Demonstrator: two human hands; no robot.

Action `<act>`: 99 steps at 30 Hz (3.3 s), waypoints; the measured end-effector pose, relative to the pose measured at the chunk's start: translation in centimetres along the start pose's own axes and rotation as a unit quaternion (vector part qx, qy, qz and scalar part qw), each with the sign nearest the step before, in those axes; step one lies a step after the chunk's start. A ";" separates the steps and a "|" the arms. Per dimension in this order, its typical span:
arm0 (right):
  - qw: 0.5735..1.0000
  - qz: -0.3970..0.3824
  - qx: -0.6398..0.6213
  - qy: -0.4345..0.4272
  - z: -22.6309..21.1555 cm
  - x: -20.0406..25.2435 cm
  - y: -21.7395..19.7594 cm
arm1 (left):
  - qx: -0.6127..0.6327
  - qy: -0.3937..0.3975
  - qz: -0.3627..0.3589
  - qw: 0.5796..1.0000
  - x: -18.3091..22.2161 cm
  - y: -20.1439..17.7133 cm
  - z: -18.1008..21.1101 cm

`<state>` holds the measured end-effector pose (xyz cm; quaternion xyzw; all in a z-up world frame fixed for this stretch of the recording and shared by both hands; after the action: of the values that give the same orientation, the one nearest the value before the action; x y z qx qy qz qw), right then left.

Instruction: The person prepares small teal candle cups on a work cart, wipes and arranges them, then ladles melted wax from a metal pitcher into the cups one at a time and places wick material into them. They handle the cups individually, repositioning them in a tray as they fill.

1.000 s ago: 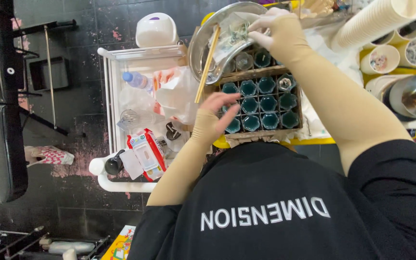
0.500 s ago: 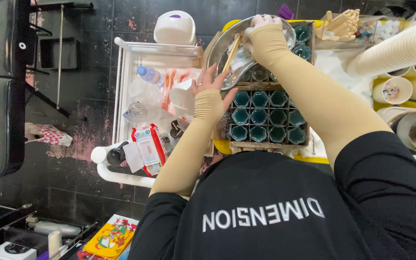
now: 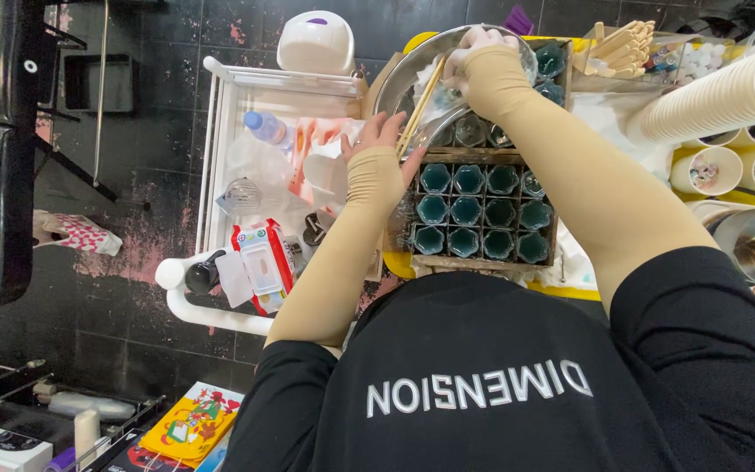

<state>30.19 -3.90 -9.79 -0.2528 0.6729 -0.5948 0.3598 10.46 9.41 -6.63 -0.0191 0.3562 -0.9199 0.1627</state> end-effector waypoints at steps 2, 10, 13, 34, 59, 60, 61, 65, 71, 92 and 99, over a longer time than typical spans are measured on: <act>1.000 0.005 -0.010 -0.003 -0.1 -0.1 0.0 | -0.003 -0.044 -0.015 0.999 -0.6 -0.6 1.3; 0.999 -0.010 -0.030 0.021 -0.8 -0.2 0.2 | -0.129 0.057 0.003 0.990 -5.7 2.5 1.4; 0.999 -0.008 -0.025 0.019 -0.8 -0.1 -0.1 | -0.137 0.046 -0.032 0.989 -7.2 4.2 -0.9; 0.986 0.060 -0.158 -0.011 -0.6 5.0 -10.5 | 0.071 0.088 0.088 0.990 -5.1 -1.9 4.6; 0.732 -0.150 -0.657 0.104 -3.5 22.5 -14.3 | 0.182 0.289 0.001 0.940 8.2 0.6 15.2; 0.729 -0.154 -0.658 0.108 -3.6 22.9 -14.9 | 0.182 0.299 0.007 0.936 8.6 1.1 15.4; 0.727 -0.158 -0.659 0.112 -3.6 23.2 -15.5 | 0.182 0.310 0.013 0.933 9.0 1.6 15.7; 0.722 -0.155 -0.670 0.074 -3.0 24.8 -16.0 | 0.198 0.291 0.008 0.936 10.2 2.6 17.1; 0.795 -0.164 -0.579 0.081 -0.8 26.9 -17.8 | 0.149 0.331 0.016 0.932 11.2 3.8 18.9; 0.978 -0.032 -0.190 0.076 1.0 29.7 -18.9 | -0.154 0.369 0.051 0.915 14.6 7.8 22.0; 0.991 0.017 -0.124 0.039 -0.6 29.8 -20.2 | -0.147 0.330 0.058 0.931 14.3 7.8 20.8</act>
<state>9.68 -29.72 4.57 -0.2601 0.7595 -0.5098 0.3091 2.33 -13.98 2.58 0.2831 0.5213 -0.8006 0.0845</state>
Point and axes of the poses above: each hand's wrist, its own x-axis away from the middle knuckle, its own y-axis out of the palm, z = x × y, the point moved 5 cm from there along -x, towards the middle knuckle, and after that the axes turned 13 degrees about x, right-handed, at the moved point
